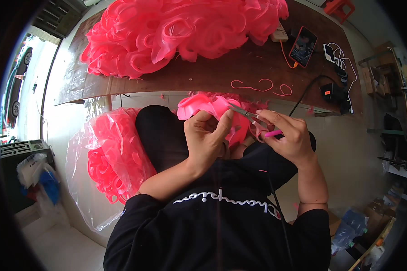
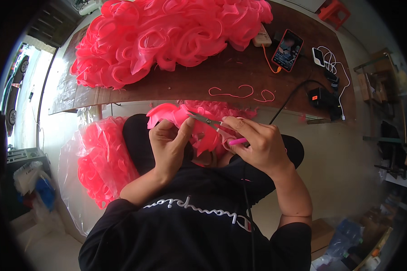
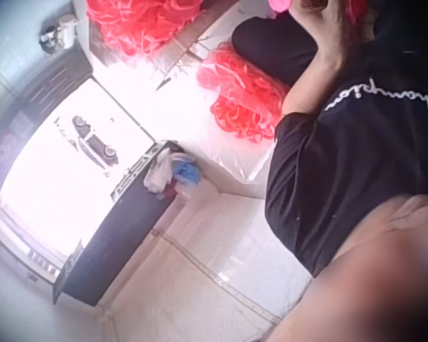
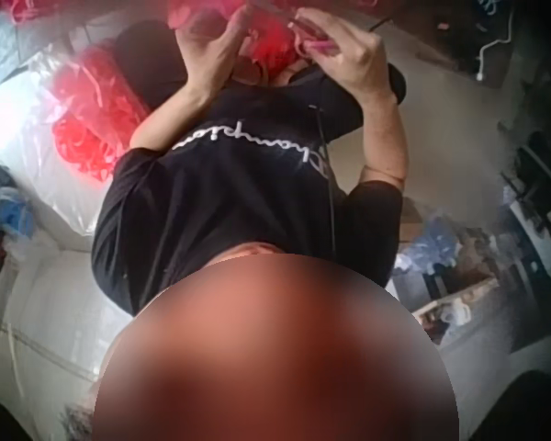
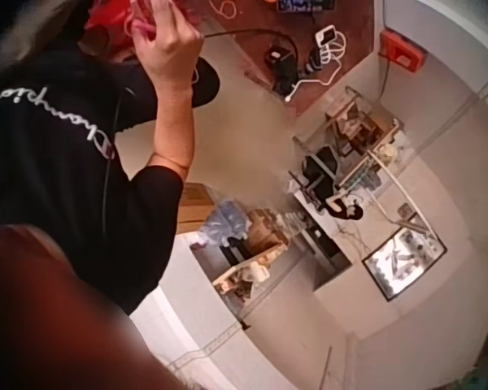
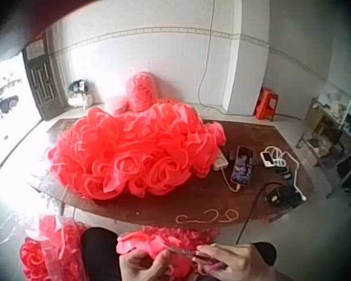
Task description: Crafting pink fabric flowers using a crochet hook and scissors.
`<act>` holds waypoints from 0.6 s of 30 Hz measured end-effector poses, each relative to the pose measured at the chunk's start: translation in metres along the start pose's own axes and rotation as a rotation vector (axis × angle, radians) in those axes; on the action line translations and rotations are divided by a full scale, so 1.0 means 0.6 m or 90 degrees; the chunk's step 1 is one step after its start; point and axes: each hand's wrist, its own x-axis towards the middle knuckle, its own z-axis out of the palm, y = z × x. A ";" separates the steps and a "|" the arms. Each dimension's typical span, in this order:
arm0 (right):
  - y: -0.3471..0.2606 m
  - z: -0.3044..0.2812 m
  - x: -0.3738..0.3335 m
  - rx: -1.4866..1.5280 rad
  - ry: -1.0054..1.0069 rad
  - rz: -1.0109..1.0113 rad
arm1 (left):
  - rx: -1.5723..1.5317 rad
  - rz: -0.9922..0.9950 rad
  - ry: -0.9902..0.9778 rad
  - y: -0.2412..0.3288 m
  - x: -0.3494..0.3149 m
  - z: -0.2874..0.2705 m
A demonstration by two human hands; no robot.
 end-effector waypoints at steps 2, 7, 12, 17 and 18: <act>0.000 0.001 -0.001 0.005 0.003 -0.002 | 0.023 0.003 0.003 0.002 -0.003 0.000; -0.001 0.003 -0.005 0.011 0.002 0.002 | -0.154 -0.108 0.019 0.007 -0.003 0.001; -0.004 0.003 -0.004 0.026 0.009 0.004 | -0.131 -0.103 0.010 -0.005 -0.001 -0.006; -0.002 0.004 -0.006 0.034 0.004 0.011 | -0.094 -0.071 0.008 -0.012 -0.002 -0.010; -0.003 0.004 -0.006 0.034 0.005 0.011 | -0.094 -0.078 0.007 -0.010 -0.002 -0.010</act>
